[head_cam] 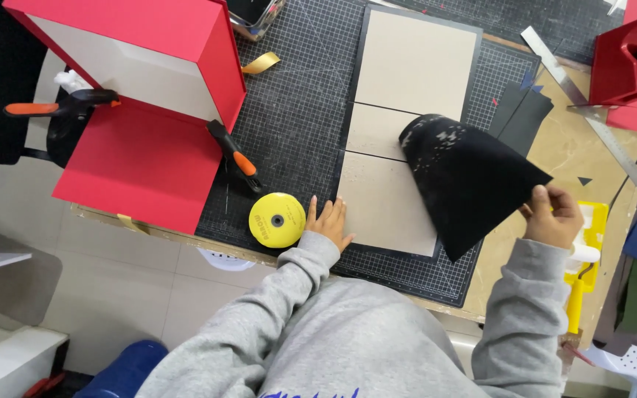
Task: Measuring black ribbon against a cardboard structure and cutting it with scissors on a workshop table.
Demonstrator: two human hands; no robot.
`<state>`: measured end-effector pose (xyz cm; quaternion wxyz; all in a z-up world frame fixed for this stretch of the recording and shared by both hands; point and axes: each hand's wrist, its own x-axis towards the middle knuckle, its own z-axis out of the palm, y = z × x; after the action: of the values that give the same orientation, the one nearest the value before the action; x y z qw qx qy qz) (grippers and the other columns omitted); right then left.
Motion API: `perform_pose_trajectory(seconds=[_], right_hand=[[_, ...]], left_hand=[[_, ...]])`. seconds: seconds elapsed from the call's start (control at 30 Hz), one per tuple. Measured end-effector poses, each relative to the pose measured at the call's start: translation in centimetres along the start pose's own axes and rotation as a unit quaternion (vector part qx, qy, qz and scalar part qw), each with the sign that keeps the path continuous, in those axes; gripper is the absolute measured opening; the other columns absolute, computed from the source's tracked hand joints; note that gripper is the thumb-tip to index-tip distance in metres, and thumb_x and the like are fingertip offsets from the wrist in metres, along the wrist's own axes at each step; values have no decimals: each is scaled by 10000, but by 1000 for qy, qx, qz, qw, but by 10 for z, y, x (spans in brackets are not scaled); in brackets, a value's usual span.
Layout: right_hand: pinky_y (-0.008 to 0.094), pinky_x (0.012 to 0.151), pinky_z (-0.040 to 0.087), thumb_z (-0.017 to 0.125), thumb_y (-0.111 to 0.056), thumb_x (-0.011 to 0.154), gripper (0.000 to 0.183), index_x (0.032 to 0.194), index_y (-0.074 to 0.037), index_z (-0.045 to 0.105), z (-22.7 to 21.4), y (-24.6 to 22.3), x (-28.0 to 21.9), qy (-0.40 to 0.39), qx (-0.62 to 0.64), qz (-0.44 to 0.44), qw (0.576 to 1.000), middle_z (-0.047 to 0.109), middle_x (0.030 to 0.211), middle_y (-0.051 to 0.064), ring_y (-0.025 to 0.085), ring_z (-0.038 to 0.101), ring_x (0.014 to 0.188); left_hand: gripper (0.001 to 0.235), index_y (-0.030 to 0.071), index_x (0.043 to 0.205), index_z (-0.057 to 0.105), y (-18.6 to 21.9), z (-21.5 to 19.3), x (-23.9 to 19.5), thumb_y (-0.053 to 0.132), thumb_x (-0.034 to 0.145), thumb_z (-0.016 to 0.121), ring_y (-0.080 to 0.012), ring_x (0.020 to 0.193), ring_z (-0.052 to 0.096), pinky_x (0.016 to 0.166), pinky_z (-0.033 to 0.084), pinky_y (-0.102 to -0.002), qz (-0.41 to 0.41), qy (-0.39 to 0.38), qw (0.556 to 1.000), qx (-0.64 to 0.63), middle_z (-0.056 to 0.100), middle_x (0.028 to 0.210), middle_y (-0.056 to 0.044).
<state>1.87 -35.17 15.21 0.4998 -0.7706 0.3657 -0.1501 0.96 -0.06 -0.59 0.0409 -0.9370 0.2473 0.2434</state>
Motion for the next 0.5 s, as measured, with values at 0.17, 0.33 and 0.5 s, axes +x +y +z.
perform_pose_trajectory(seconds=[0.17, 0.33, 0.5], right_hand=[[258, 802, 656, 687, -146, 1117, 125, 1026, -192, 614, -37, 25, 23, 23, 126, 7, 992, 691, 957, -8, 109, 715, 870], [307, 734, 621, 633, -62, 1162, 257, 953, -199, 569, -66, 40, 32, 74, 167, -20, 983, 560, 796, -6, 95, 600, 701], [365, 695, 605, 655, -78, 1141, 264, 936, -226, 577, -98, 53, 39, 138, 227, 0, 964, 592, 842, 4, 149, 682, 765]], left_hand=[[845, 109, 1571, 343, -1, 3, 0, 665, 942, 434, -231, 1448, 325, 1248, 50, -624, -2, 16, 1000, -12, 339, 1628, -23], [839, 108, 1536, 411, -2, 6, 0, 648, 905, 528, -224, 1395, 374, 1249, 81, -616, -7, 62, 998, -28, 403, 1585, -29], [835, 108, 1551, 377, -3, 3, 1, 643, 922, 497, -230, 1416, 360, 1247, 59, -619, -3, 40, 999, -32, 377, 1605, -30]])
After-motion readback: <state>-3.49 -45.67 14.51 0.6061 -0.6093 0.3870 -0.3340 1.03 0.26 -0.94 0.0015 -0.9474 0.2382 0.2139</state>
